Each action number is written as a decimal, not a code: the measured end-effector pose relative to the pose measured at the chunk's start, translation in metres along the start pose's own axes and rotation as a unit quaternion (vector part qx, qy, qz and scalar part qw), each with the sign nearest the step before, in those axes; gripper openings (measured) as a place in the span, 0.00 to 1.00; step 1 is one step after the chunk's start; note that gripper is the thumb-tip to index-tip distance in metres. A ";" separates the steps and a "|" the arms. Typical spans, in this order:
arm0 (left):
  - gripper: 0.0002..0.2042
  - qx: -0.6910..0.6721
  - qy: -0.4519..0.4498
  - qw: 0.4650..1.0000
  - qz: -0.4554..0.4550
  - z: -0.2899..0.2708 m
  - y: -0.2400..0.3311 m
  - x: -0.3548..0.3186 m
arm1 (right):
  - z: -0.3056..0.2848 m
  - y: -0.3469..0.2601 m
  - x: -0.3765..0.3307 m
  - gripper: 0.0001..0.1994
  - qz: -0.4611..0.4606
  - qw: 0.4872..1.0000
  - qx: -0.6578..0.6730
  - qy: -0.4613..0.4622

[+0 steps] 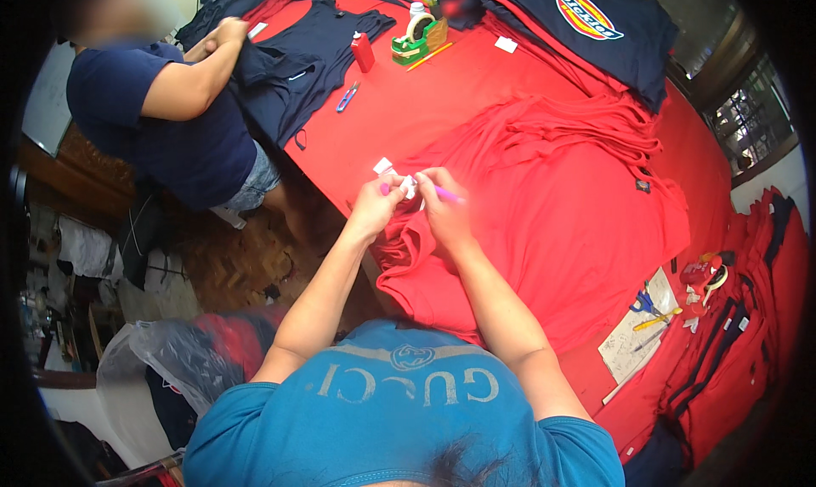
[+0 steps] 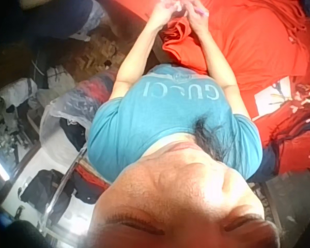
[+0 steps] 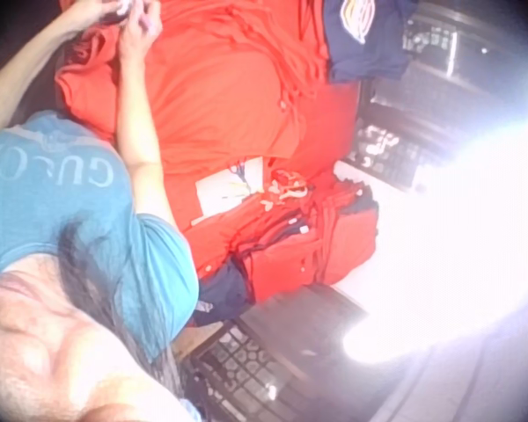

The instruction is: The person folds red t-shirts and stacks them on a table. They write on a notepad and use a pink marker to write on the tags of the shirts. The person also uses scissors to cut threads from the shirts.

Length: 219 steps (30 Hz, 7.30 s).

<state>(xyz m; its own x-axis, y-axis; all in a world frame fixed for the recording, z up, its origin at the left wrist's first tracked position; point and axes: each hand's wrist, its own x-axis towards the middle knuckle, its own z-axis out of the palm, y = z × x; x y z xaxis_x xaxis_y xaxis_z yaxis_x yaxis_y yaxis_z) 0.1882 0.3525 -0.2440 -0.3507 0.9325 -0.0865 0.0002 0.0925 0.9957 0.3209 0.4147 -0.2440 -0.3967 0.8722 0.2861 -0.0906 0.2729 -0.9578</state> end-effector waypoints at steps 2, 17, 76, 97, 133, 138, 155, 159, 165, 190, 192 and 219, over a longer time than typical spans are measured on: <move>0.10 -0.007 0.015 1.000 -0.002 0.007 -0.002 -0.008 | 0.000 -0.009 -0.003 0.08 0.016 0.998 0.053 0.016; 0.14 0.464 0.114 0.874 0.089 -0.026 -0.036 0.027 | -0.002 0.008 0.002 0.09 -0.042 0.996 -0.077 -0.007; 0.06 0.159 0.184 0.889 0.387 0.008 0.054 -0.061 | 0.013 0.000 0.020 0.11 0.054 0.977 0.203 -0.030; 0.10 0.256 0.102 0.943 0.187 -0.004 0.036 -0.051 | -0.010 -0.088 -0.020 0.16 0.130 0.968 0.188 -0.104; 0.12 0.392 0.204 0.893 0.081 -0.074 0.006 -0.045 | -0.032 0.012 -0.055 0.11 0.104 0.978 -0.151 -0.100; 0.08 0.297 0.153 0.923 0.191 -0.048 0.034 -0.081 | -0.016 -0.043 -0.067 0.16 0.018 0.990 -0.067 -0.124; 0.15 0.463 0.091 0.852 0.226 -0.071 -0.005 -0.055 | -0.002 -0.092 -0.112 0.19 0.072 0.985 -0.159 0.008; 0.10 0.279 0.016 0.939 0.202 -0.057 0.021 -0.072 | 0.021 -0.057 -0.092 0.15 0.193 0.970 -0.138 -0.047; 0.12 0.143 -0.046 0.976 0.157 -0.049 0.008 -0.073 | 0.033 -0.051 -0.083 0.14 0.191 0.974 -0.113 0.056; 0.11 0.399 0.022 0.875 0.272 -0.053 -0.020 -0.035 | 0.047 -0.009 -0.096 0.10 0.066 0.980 -0.142 0.121; 0.11 0.360 0.010 0.892 0.273 -0.052 -0.019 -0.043 | 0.045 -0.013 -0.094 0.06 0.131 0.981 -0.108 0.095; 0.14 0.329 0.168 0.876 0.310 -0.063 -0.020 -0.037 | 0.057 -0.018 -0.095 0.08 0.094 0.975 -0.149 0.133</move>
<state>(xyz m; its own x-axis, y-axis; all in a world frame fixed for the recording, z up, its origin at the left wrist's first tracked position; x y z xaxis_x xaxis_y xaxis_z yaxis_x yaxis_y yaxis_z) 0.1423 0.2939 -0.2581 -0.3472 0.7299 0.5888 0.7898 -0.1109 0.6032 0.3083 0.3039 -0.2559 -0.1262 0.9818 0.1420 0.2454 0.1696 -0.9545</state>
